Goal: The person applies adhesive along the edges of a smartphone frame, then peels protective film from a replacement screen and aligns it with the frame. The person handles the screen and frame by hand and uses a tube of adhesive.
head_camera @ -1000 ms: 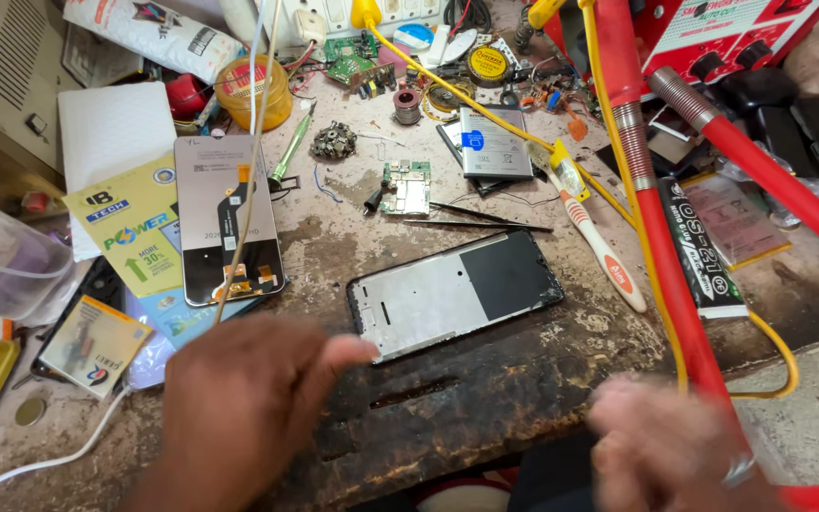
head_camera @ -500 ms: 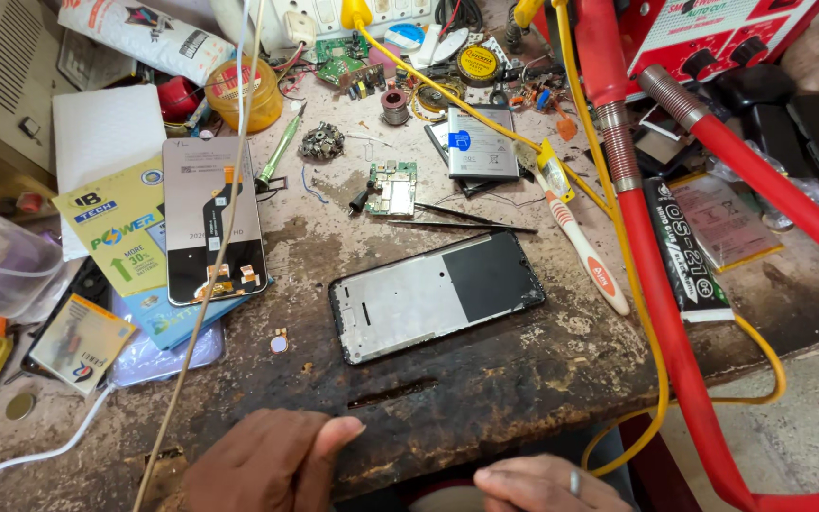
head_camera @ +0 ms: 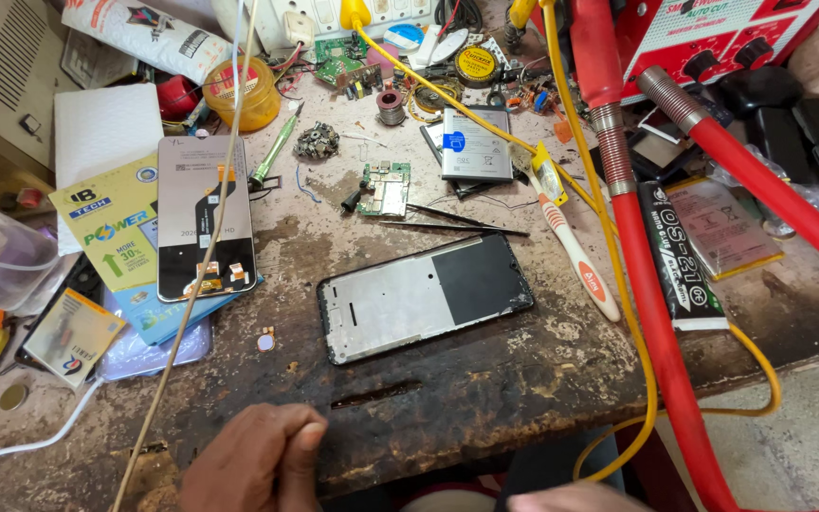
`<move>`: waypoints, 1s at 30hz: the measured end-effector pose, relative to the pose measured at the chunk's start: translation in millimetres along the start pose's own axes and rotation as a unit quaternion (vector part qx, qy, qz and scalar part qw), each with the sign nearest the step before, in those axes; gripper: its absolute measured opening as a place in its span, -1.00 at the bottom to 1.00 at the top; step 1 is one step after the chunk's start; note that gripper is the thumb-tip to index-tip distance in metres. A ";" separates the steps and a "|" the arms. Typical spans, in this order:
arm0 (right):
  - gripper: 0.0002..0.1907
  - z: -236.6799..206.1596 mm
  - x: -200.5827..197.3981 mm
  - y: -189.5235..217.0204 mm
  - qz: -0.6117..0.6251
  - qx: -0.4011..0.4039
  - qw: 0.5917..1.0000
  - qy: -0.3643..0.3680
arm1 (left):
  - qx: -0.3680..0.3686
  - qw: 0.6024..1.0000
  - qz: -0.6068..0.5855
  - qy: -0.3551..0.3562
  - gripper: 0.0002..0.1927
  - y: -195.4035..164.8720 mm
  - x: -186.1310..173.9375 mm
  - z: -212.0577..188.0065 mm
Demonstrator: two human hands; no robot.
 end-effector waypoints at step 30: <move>-0.32 125.0 -140.6 44.0 -0.303 0.307 0.877 -0.211 | 0.190 0.960 -0.017 0.203 0.07 -1.8 14.9 104.6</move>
Point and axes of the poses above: each hand's wrist, its own z-axis towards the middle knuckle, its own x-axis out of the palm, y = z × x, the point moved 5 cm from there along z, towards the middle knuckle, and after that the axes turned 7 degrees about x, right-handed, at the moved point
